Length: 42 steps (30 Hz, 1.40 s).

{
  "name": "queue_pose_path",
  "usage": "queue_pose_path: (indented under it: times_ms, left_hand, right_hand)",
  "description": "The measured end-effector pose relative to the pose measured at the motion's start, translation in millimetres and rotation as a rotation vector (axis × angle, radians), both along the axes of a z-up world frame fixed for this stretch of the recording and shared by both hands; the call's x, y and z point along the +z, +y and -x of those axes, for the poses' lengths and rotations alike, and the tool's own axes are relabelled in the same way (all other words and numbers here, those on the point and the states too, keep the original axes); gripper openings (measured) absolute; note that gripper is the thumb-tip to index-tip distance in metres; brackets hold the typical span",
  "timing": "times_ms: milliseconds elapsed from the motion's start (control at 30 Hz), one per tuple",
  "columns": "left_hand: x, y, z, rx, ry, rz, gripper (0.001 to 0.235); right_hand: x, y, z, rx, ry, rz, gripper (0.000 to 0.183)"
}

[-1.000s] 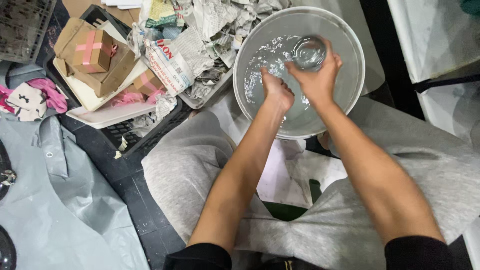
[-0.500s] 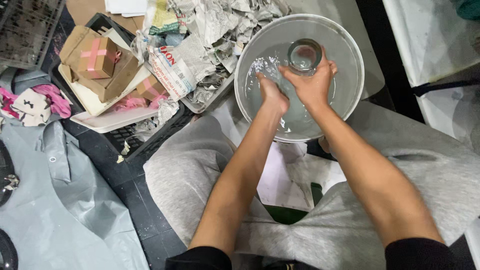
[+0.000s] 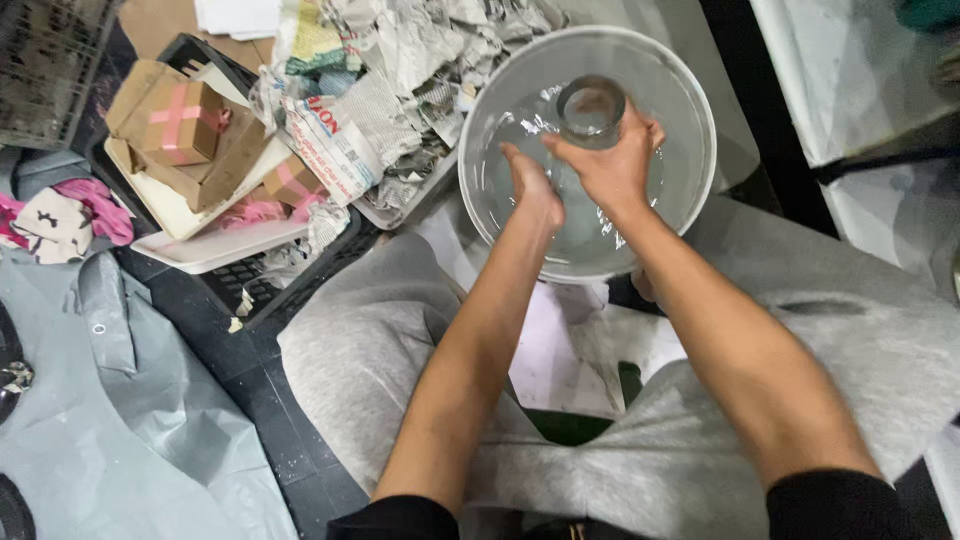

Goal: The person washes several ceramic and glass items by hand in a bucket of water, including a rectangular tray, a bowl, and a glass. After rinsing each item, the person places it on a nearby shelf.

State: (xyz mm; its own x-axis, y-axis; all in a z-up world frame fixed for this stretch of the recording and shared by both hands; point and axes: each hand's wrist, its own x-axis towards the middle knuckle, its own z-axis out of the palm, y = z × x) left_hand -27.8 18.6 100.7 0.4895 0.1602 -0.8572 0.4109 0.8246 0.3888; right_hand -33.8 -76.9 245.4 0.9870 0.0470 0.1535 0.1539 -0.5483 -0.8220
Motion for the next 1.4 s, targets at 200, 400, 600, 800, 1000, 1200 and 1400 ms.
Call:
queue_pose_path:
  times_ms: [200,400,600,800,1000,1200,1400]
  left_hand:
    - [-9,-3,5,-0.013,0.054,0.032,0.106]
    - [-13,-3,13,-0.184,0.024,0.189,0.123]
    - [9,1,4,-0.143,0.044,0.183,0.113]
    - [31,4,5,-0.247,-0.111,0.167,0.115]
    - [71,6,11,-0.433,0.036,0.219,0.114]
    - [86,28,14,-0.538,-0.27,0.63,0.099]
    - [107,29,7,-0.818,-0.289,0.021,0.097]
  right_hand:
    - [6,-1,8,-0.09,-0.104,0.12,0.062]
    - [3,-5,11,-0.129,-0.11,0.085,0.064]
    - [1,-2,2,0.017,-0.149,-0.054,0.065]
    - [1,-5,-7,0.043,0.089,-0.393,0.068]
    - [6,-16,14,0.013,0.022,0.025,0.068]
    - [29,-34,34,0.289,-0.207,0.093,0.071]
    - [62,-44,86,0.318,-0.031,0.088,0.111]
